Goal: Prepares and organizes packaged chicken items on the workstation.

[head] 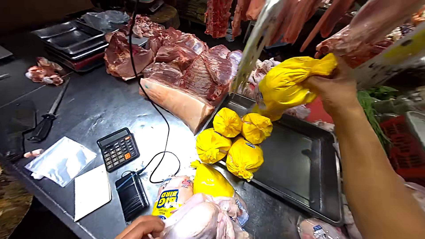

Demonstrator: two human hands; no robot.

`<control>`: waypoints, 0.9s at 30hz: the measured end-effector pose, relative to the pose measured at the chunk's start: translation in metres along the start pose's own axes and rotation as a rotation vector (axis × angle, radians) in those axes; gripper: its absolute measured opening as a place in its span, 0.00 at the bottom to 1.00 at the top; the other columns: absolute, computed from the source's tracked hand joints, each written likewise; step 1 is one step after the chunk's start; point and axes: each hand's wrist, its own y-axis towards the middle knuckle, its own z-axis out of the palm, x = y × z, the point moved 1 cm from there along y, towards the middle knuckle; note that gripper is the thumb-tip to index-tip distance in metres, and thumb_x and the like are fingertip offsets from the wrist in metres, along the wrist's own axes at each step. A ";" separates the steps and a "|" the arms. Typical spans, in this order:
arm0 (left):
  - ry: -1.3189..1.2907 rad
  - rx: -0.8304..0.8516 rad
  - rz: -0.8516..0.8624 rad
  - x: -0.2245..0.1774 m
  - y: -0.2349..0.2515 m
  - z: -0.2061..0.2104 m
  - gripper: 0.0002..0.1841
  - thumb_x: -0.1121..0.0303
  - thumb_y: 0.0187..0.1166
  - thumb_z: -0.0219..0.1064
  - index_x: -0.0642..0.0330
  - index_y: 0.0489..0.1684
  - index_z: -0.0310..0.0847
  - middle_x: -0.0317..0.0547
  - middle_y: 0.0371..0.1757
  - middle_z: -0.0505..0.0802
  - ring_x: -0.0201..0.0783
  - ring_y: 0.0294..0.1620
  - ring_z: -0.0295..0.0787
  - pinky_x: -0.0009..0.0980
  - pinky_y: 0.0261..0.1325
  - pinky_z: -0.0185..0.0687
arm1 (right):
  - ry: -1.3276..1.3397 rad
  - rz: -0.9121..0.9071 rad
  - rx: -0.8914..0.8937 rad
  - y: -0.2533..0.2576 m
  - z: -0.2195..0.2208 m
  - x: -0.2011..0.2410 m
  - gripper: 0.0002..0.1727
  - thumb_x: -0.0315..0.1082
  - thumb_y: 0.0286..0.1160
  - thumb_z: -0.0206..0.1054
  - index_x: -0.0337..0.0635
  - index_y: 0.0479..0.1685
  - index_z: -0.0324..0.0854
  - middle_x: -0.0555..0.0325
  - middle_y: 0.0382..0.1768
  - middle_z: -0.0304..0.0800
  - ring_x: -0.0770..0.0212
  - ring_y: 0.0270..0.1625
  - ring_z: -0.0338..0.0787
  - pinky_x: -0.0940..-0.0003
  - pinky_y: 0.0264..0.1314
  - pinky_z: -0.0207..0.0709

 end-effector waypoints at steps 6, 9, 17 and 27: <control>0.112 0.111 0.295 -0.016 0.089 0.042 0.12 0.62 0.85 0.65 0.62 0.48 0.88 0.45 0.49 0.93 0.30 0.48 0.90 0.28 0.51 0.88 | -0.267 0.175 -0.126 -0.080 -0.044 -0.007 0.26 0.26 0.57 0.78 0.31 0.59 0.78 0.38 0.48 0.87 0.45 0.49 0.89 0.41 0.51 0.84; 0.195 0.116 0.313 -0.019 0.135 0.050 0.12 0.60 0.84 0.64 0.58 0.49 0.88 0.41 0.50 0.93 0.29 0.49 0.90 0.28 0.50 0.89 | -0.553 0.437 0.155 -0.112 -0.019 -0.062 0.24 0.33 0.66 0.77 0.31 0.62 0.82 0.26 0.53 0.88 0.26 0.58 0.87 0.21 0.60 0.74; 0.543 0.107 -0.087 -0.003 0.266 0.065 0.36 0.57 0.75 0.74 0.58 0.85 0.69 0.60 0.83 0.74 0.58 0.81 0.73 0.55 0.80 0.71 | -0.302 0.506 0.313 -0.052 0.019 -0.093 0.64 0.51 0.55 0.88 0.44 0.94 0.51 0.24 0.87 0.53 0.26 0.83 0.66 0.28 0.78 0.66; 0.715 0.231 -0.388 0.031 0.328 0.104 0.53 0.46 0.68 0.77 0.56 0.94 0.51 0.68 0.78 0.77 0.64 0.75 0.79 0.62 0.73 0.77 | -0.213 0.378 0.266 0.013 0.099 -0.139 0.29 0.44 0.73 0.70 0.40 0.73 0.79 0.33 0.63 0.86 0.33 0.65 0.86 0.28 0.65 0.76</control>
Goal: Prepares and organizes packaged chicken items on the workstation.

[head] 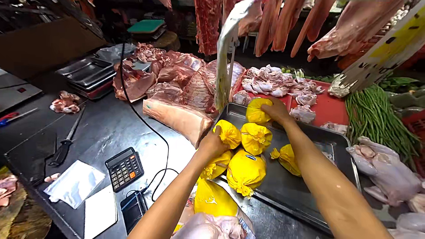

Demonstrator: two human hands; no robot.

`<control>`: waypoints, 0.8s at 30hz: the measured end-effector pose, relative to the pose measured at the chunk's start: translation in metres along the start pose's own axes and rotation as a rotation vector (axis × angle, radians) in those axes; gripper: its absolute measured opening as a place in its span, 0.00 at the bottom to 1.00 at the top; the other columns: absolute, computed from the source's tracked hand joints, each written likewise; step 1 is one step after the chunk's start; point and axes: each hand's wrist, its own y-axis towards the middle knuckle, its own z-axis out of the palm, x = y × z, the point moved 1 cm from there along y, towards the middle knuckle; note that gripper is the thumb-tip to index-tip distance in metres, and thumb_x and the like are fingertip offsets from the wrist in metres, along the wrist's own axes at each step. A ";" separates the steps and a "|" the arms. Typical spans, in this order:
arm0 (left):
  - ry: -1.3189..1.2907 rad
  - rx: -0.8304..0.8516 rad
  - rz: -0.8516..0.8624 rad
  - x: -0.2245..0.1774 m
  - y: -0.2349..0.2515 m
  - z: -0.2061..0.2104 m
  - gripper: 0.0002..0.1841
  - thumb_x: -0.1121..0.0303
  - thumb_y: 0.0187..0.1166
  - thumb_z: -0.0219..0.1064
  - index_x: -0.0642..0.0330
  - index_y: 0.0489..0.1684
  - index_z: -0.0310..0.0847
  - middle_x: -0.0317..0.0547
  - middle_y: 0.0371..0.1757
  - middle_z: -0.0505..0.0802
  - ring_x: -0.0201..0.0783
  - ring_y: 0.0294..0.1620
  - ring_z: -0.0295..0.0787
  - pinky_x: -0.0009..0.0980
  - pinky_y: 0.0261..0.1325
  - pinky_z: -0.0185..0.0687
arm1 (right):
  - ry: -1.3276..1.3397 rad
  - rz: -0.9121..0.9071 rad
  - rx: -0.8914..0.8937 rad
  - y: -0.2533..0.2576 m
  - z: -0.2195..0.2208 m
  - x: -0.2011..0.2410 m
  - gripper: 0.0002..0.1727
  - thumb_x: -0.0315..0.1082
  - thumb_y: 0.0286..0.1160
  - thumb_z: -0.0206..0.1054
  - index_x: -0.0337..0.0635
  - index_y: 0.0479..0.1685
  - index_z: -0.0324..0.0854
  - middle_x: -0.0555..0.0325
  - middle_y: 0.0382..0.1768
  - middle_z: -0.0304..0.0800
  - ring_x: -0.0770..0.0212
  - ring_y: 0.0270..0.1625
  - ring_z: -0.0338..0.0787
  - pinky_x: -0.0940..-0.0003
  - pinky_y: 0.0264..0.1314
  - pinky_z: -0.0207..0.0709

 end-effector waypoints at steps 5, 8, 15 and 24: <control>0.019 -0.014 0.020 -0.009 0.008 -0.007 0.52 0.43 0.63 0.80 0.60 0.88 0.60 0.65 0.71 0.83 0.60 0.73 0.81 0.60 0.74 0.76 | 0.005 -0.079 0.068 0.025 0.034 0.027 0.28 0.44 0.69 0.70 0.41 0.70 0.81 0.36 0.58 0.89 0.37 0.63 0.88 0.29 0.64 0.77; -0.052 -0.053 0.005 -0.013 0.014 -0.006 0.51 0.48 0.61 0.83 0.60 0.86 0.62 0.65 0.69 0.85 0.60 0.72 0.82 0.60 0.73 0.76 | 0.025 -0.063 0.126 0.026 0.055 0.043 0.29 0.43 0.68 0.72 0.44 0.70 0.79 0.38 0.56 0.89 0.38 0.60 0.89 0.30 0.60 0.79; 0.133 -0.026 -0.020 -0.006 0.020 0.001 0.61 0.35 0.61 0.77 0.61 0.94 0.48 0.68 0.67 0.86 0.65 0.70 0.82 0.72 0.75 0.64 | 0.132 -0.080 0.328 0.028 0.061 0.030 0.47 0.54 0.73 0.74 0.47 0.91 0.57 0.36 0.76 0.77 0.37 0.72 0.83 0.33 0.68 0.79; -0.116 0.048 0.128 0.018 -0.004 -0.019 0.52 0.44 0.70 0.78 0.63 0.91 0.55 0.70 0.77 0.79 0.65 0.77 0.77 0.66 0.77 0.70 | 0.634 0.181 -0.246 -0.159 0.013 -0.004 0.33 0.27 0.76 0.60 0.37 0.85 0.64 0.39 0.82 0.68 0.46 0.69 0.83 0.49 0.60 0.85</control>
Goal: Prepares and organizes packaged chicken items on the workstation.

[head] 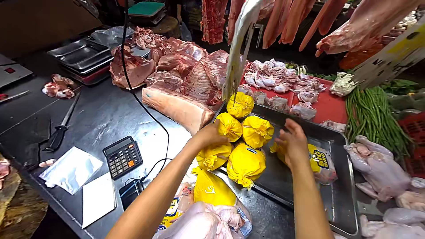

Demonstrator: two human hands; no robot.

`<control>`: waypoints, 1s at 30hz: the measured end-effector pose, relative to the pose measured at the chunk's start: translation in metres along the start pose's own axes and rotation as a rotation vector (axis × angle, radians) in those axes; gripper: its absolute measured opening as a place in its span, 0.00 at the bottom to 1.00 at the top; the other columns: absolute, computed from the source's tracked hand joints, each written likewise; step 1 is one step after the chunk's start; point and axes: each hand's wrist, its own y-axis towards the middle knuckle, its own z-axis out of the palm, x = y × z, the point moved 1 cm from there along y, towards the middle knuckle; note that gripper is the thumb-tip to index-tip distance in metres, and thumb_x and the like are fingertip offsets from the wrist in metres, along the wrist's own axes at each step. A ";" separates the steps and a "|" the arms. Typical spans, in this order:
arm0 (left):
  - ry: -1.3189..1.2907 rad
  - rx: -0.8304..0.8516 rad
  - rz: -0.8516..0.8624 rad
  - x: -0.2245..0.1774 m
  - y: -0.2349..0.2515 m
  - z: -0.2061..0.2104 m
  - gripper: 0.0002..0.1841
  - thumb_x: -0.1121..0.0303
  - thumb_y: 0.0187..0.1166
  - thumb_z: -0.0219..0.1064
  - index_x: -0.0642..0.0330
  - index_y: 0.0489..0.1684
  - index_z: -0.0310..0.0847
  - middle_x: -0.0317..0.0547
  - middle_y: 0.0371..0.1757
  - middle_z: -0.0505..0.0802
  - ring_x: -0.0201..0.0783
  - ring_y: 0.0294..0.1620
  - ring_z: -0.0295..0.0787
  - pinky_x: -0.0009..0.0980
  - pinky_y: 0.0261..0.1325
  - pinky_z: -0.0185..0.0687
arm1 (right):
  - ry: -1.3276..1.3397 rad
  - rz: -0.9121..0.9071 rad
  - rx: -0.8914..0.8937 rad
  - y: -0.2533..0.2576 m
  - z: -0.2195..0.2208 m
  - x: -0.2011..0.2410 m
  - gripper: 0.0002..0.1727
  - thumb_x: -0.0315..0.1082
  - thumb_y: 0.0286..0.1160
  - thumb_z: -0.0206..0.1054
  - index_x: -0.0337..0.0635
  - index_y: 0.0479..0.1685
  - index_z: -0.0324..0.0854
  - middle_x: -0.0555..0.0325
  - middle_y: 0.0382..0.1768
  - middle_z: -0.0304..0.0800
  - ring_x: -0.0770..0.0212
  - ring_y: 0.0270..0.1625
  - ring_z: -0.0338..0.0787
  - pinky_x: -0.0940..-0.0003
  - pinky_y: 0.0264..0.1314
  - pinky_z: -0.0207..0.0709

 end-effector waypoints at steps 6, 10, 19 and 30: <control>-0.089 -0.265 0.278 -0.005 -0.088 -0.006 0.23 0.55 0.82 0.67 0.61 0.69 0.83 0.52 0.75 0.84 0.44 0.76 0.80 0.46 0.78 0.76 | -0.578 -0.258 -0.172 -0.067 -0.061 -0.026 0.28 0.22 0.58 0.65 0.37 0.67 0.84 0.31 0.85 0.64 0.35 0.87 0.65 0.36 0.82 0.65; -0.149 -0.317 0.475 -0.036 -0.112 0.016 0.21 0.55 0.81 0.67 0.60 0.64 0.87 0.50 0.70 0.88 0.38 0.69 0.86 0.37 0.69 0.84 | -0.950 0.076 0.032 -0.031 -0.094 -0.041 0.59 0.46 0.51 0.88 0.51 0.92 0.61 0.29 0.94 0.37 0.17 0.91 0.38 0.11 0.81 0.36; 0.293 -0.090 0.411 -0.116 -0.107 0.065 0.32 0.52 0.76 0.71 0.53 0.80 0.76 0.58 0.80 0.80 0.62 0.79 0.75 0.62 0.76 0.71 | -0.932 -0.231 -0.257 -0.002 -0.103 -0.091 0.29 0.48 0.74 0.69 0.47 0.74 0.84 0.42 0.80 0.77 0.31 0.86 0.66 0.22 0.83 0.50; 0.262 -0.207 0.396 -0.063 -0.113 0.099 0.44 0.50 0.63 0.82 0.57 0.82 0.71 0.64 0.76 0.80 0.65 0.74 0.78 0.53 0.62 0.86 | -1.152 -0.104 -0.079 0.028 -0.065 -0.083 0.52 0.68 0.62 0.73 0.49 0.88 0.68 0.29 0.89 0.57 0.17 0.90 0.47 0.07 0.77 0.34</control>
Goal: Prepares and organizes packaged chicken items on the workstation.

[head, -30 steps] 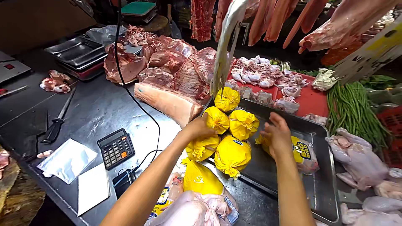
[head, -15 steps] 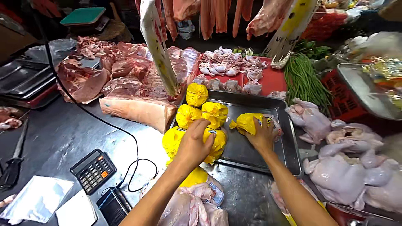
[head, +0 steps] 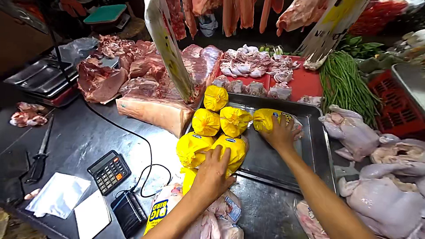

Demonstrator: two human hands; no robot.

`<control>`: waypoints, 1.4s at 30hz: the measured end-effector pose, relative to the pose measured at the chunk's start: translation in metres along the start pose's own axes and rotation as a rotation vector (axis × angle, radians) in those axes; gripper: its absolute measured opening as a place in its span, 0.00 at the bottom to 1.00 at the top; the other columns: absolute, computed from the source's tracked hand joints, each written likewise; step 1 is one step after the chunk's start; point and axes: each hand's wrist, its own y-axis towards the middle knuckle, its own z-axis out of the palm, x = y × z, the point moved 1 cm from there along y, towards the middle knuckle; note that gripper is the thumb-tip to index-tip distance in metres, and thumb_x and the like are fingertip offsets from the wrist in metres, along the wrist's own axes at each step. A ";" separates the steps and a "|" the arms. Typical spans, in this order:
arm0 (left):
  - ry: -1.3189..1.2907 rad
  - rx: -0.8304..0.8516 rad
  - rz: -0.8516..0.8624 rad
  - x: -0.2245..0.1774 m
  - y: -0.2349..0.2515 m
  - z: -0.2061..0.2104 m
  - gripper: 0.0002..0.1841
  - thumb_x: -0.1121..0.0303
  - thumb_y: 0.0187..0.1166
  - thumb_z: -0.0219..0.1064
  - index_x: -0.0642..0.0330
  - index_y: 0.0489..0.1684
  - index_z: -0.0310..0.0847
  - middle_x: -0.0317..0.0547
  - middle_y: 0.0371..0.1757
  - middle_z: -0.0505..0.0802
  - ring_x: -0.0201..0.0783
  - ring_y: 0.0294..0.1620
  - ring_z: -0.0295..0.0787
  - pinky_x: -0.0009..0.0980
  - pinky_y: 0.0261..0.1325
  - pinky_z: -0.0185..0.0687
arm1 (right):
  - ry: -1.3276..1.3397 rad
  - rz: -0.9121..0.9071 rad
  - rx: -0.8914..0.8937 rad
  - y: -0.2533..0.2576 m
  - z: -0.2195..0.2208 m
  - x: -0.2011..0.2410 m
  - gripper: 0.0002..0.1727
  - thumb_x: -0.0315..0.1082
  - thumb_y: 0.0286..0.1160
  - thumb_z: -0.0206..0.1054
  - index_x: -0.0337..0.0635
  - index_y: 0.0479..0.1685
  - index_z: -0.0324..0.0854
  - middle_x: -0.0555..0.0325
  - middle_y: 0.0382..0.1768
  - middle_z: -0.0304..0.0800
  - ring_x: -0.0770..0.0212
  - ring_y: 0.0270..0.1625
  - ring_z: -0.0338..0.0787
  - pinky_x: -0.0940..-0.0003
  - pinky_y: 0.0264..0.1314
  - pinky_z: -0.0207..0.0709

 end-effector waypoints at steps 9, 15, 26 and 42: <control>0.075 0.259 -0.050 -0.014 0.032 -0.021 0.24 0.67 0.75 0.69 0.53 0.73 0.81 0.66 0.66 0.81 0.64 0.66 0.80 0.53 0.62 0.82 | 0.181 -0.047 -0.275 0.028 0.006 -0.018 0.33 0.53 0.69 0.67 0.40 0.70 0.84 0.39 0.74 0.82 0.29 0.81 0.73 0.23 0.81 0.56; 0.100 0.285 -0.063 -0.039 0.033 -0.025 0.16 0.72 0.74 0.67 0.62 0.59 0.85 0.67 0.61 0.82 0.62 0.58 0.85 0.52 0.54 0.86 | 0.465 0.054 -0.209 0.054 -0.030 -0.014 0.30 0.44 0.75 0.67 0.33 0.71 0.80 0.34 0.69 0.84 0.37 0.75 0.81 0.38 0.81 0.67; 0.130 0.288 -0.203 -0.057 0.045 -0.033 0.18 0.63 0.74 0.71 0.65 0.56 0.85 0.65 0.61 0.83 0.57 0.51 0.90 0.48 0.49 0.88 | 1.322 -0.170 0.160 0.119 0.035 0.061 0.29 0.33 0.68 0.63 0.35 0.73 0.76 0.45 0.61 0.88 0.57 0.62 0.88 0.54 0.66 0.82; -0.159 -0.050 -0.113 -0.030 -0.017 -0.040 0.32 0.56 0.72 0.76 0.58 0.76 0.77 0.61 0.71 0.81 0.48 0.58 0.89 0.40 0.58 0.89 | 0.450 -0.344 0.278 0.074 -0.034 0.132 0.34 0.38 0.68 0.74 0.58 0.81 0.77 0.31 0.88 0.55 0.25 0.88 0.55 0.23 0.80 0.59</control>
